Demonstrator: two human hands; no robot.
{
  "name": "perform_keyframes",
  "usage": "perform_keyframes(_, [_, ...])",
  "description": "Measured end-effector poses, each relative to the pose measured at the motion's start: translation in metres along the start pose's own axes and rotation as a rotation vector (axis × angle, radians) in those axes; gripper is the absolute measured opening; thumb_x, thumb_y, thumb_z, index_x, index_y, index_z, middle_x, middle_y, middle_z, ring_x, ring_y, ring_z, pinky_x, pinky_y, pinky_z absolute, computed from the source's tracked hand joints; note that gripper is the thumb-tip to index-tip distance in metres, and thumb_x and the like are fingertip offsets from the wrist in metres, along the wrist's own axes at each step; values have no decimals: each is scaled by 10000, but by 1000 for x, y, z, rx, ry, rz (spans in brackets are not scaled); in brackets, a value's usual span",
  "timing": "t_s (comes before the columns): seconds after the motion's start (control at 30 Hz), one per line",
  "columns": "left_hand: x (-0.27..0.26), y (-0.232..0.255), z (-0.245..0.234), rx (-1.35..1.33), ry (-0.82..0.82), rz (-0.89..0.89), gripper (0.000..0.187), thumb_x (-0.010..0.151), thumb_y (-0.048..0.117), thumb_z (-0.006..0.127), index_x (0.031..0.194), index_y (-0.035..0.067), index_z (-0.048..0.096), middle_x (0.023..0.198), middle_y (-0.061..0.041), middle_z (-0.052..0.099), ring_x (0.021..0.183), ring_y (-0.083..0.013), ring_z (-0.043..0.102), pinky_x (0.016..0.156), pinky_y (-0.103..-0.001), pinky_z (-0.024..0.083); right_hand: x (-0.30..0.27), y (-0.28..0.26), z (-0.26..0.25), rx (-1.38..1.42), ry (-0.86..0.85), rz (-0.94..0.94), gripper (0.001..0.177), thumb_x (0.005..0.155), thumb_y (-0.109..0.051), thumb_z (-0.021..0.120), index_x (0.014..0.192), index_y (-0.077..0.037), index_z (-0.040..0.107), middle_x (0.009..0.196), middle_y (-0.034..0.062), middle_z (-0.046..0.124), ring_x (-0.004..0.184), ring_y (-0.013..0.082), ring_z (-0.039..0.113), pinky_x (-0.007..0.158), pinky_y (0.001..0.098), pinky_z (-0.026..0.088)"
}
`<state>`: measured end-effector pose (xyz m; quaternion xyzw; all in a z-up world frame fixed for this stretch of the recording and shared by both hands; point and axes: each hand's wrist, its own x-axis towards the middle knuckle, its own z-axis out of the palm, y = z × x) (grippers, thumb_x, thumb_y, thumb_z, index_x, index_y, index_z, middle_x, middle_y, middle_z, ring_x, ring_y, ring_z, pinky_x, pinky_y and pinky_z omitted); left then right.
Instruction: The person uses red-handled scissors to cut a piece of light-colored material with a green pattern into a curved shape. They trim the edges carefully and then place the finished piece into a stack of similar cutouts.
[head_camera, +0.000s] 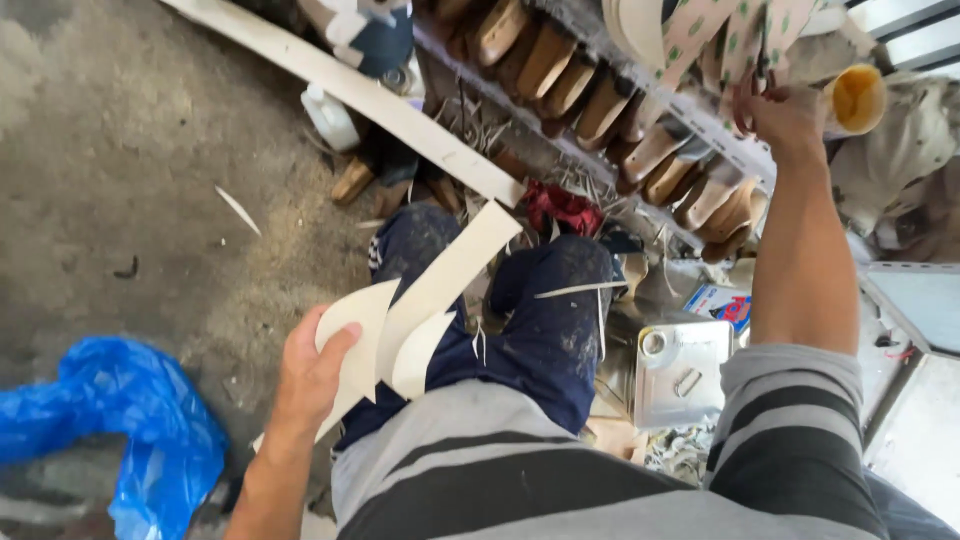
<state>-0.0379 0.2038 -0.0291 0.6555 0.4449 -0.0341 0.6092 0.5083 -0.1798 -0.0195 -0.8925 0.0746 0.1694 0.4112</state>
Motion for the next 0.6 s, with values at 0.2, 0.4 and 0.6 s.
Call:
perform_keyframes(0.2, [-37,7,14,-55,73,89,247,946,252,610,1084,66,694,865,9,663,783,-96,560,691,-281,475,-16,42,2,-330,288,-558,360,891,-215,716,1205,-41,747,1012,48,768,894,203,729,727,379,592])
perform_keyframes(0.4, [-58,18,35,130,-39,109,223,942,276,604,1063,108,686,831,17,688,686,-109,565,606,-305,433,-215,0,80,-114,-151,-780,149,1077,36,582,1216,35,636,1136,193,666,980,270,663,896,372,604])
perform_keyframes(0.6, [-39,-36,48,164,58,209,236,933,294,696,1099,127,713,809,-178,695,772,-306,686,686,-442,517,-353,78,212,2,-529,-254,475,896,-293,801,1296,-78,664,1035,179,757,918,256,765,792,392,621])
